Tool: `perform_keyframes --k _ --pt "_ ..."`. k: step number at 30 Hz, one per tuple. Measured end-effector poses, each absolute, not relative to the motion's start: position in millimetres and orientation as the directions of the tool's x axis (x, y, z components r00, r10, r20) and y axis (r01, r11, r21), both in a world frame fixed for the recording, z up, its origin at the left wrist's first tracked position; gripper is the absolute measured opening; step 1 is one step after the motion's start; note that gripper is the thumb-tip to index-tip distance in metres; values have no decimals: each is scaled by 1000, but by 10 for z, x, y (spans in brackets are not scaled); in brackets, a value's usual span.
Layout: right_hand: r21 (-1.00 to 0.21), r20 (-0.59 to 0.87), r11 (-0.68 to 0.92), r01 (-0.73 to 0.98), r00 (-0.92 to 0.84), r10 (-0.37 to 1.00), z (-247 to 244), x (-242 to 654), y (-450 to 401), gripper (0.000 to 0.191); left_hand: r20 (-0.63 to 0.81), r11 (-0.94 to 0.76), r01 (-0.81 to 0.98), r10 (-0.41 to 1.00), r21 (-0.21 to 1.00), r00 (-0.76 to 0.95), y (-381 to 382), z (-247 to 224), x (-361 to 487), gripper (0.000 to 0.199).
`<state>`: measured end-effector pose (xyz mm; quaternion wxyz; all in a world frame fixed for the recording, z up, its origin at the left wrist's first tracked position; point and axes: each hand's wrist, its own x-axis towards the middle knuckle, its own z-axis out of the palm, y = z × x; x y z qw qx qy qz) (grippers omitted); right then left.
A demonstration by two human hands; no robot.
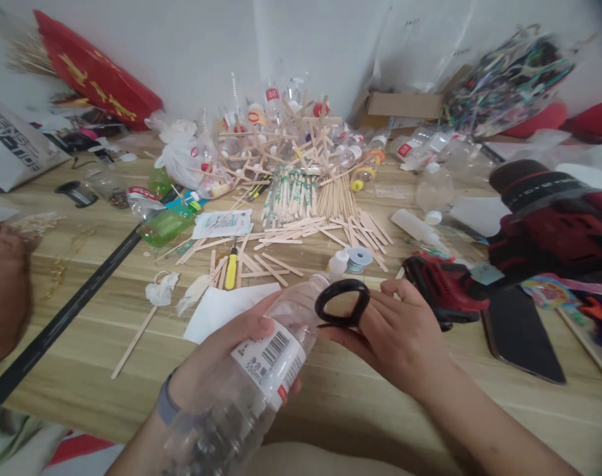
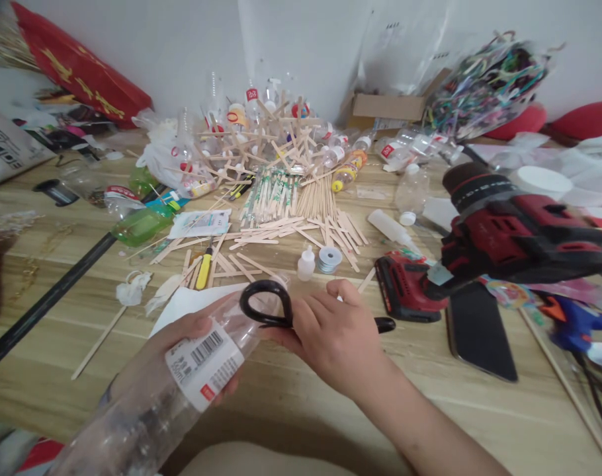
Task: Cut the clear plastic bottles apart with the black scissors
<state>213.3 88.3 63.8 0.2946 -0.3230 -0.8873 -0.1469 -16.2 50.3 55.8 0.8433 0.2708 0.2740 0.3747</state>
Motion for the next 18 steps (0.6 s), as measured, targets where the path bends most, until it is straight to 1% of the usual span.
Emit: perform_keyframes --k 3,7,10,13,18 --pt "45 620 748 663 -606 499 622 2123 880 61 -272 581 -464 772 668 575 503 544 -164 47" --pt "-58 605 756 652 -579 546 570 2104 879 59 -278 572 -460 780 679 561 505 540 -173 60" --pt "-125 612 747 653 -541 577 532 2084 873 57 -276 534 -436 804 725 527 493 553 -166 74" --pt "-175 620 727 664 -499 605 516 2061 865 59 -268 483 -422 839 767 472 477 563 -151 85" --pt "-249 602 698 672 -457 655 513 2030 845 61 -208 404 -423 875 811 438 501 485 -146 84"
